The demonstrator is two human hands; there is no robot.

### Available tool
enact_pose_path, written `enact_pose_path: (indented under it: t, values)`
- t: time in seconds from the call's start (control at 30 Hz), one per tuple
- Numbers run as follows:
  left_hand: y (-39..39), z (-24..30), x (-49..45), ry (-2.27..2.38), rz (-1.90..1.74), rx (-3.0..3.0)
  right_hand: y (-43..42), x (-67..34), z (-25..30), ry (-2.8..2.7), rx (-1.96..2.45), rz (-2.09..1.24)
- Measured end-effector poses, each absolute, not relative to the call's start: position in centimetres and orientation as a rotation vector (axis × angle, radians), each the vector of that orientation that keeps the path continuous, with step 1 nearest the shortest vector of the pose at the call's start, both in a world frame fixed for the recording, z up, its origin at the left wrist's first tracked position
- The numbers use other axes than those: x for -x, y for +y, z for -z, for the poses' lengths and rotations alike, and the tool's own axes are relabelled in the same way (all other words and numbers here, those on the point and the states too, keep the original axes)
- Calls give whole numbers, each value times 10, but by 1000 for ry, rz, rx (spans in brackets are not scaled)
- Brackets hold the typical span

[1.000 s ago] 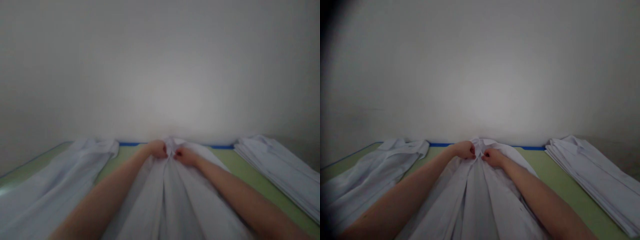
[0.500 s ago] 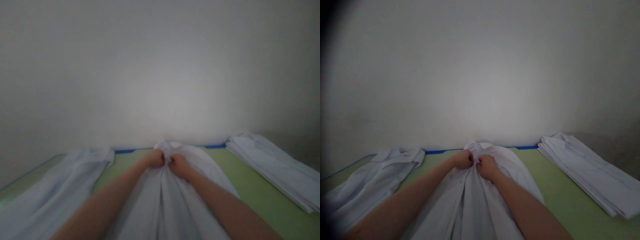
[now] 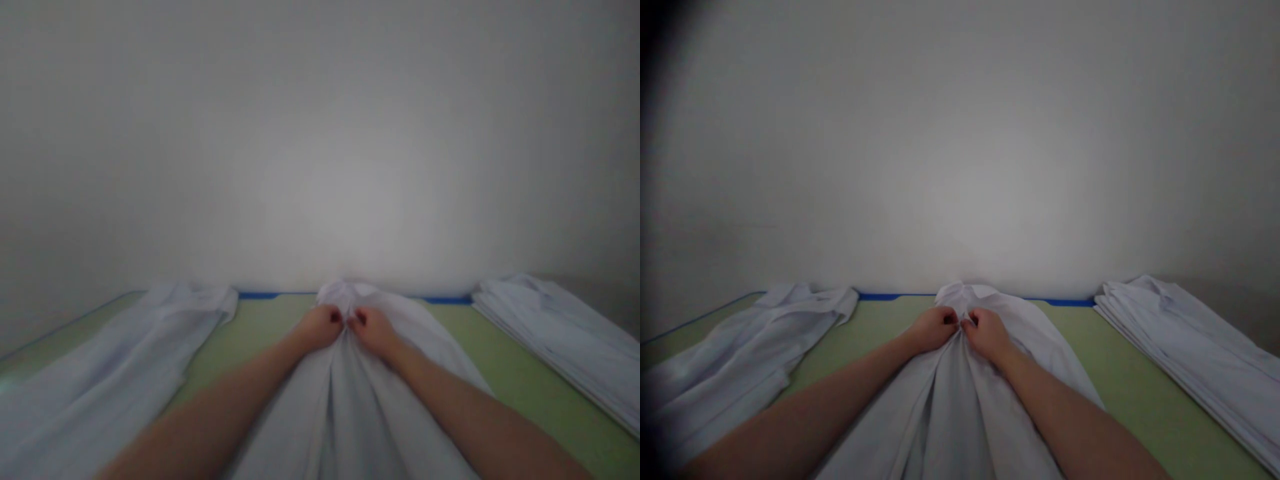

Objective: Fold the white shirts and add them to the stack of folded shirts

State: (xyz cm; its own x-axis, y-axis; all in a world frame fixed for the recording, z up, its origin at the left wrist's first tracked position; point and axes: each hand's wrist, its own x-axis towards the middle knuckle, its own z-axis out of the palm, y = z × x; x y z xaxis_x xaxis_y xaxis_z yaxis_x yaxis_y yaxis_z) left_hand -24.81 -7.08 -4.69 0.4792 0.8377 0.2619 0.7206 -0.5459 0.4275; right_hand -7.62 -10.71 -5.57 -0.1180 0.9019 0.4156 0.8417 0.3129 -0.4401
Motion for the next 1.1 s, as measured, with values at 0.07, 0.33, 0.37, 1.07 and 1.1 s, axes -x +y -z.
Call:
enact_pose_path:
  t: [0.07,0.33,0.37,1.07,1.1]
  values:
    - [-69,48,246,1314,-677,-2461,-108,77,56,-1973,1510,-137]
    - [-71,46,244,1168,-699,-2366,-113,80,53,-1954,1483,-193]
    - [-71,46,244,1161,-699,-2356,-113,80,53,-1955,1478,-187]
    - [-63,43,250,1046,-732,-2089,-120,74,41,-2071,1228,-78]
    - [-63,43,251,1053,-733,-2083,-120,74,41,-2068,1212,-122]
